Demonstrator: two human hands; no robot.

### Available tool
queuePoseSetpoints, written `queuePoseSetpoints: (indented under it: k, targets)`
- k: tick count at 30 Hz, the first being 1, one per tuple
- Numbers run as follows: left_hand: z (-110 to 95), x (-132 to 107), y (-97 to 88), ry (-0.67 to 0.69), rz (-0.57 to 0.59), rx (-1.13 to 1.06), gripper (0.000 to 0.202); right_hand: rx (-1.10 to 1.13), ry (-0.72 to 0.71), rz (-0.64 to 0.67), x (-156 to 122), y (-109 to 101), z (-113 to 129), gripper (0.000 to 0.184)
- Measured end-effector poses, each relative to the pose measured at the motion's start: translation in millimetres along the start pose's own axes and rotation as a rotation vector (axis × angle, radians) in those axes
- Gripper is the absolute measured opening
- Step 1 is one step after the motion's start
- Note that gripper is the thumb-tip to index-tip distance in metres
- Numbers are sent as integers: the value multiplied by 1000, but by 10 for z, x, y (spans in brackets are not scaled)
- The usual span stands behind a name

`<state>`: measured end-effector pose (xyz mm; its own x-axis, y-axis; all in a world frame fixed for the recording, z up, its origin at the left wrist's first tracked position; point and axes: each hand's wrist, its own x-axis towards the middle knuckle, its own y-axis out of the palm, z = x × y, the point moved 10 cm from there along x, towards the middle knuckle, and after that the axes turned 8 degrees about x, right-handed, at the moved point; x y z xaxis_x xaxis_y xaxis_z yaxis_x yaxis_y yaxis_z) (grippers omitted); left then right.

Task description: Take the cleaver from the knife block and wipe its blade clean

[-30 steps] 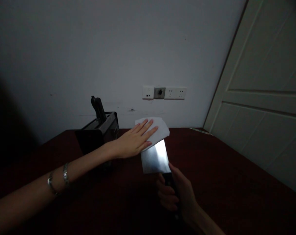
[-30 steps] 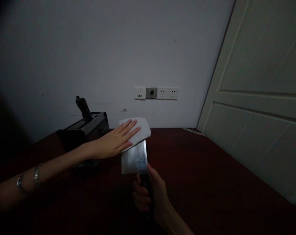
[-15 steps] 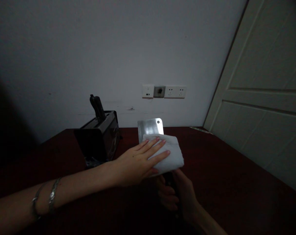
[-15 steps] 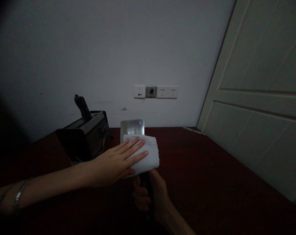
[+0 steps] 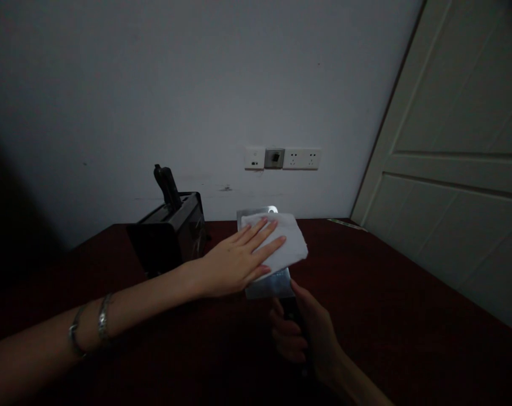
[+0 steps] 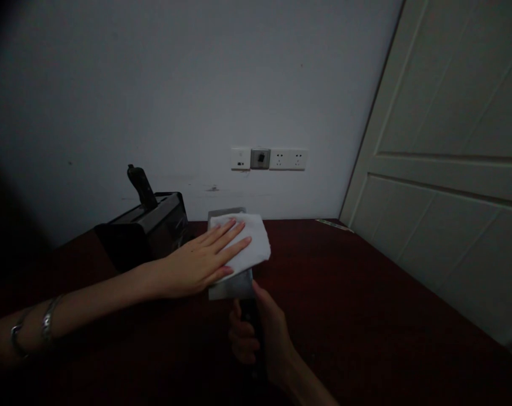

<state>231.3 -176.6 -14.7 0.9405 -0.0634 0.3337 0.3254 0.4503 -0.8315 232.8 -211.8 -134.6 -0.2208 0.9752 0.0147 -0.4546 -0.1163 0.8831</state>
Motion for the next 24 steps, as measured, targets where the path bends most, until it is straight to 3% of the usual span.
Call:
queuePoseSetpoints:
  k: [4,7,15,19,24]
  targets:
    - [-287,-52,42,92,6,-53,57,-6,-52,-22,2,-46,85,39]
    - [-366,-71,30,111,7,-70,57,-33,-58,-47,2,-97,111,38]
    - [-390,-144,11,160,-15,-77,60,-67,-62,-85,-12,-84,145,35]
    - [-328,-178,41,159,3,-79,55,-33,-93,-127,-33,-87,216,43]
    - [-254,-207,94,221,24,-107,50,13,-103,-93,5,-60,250,36]
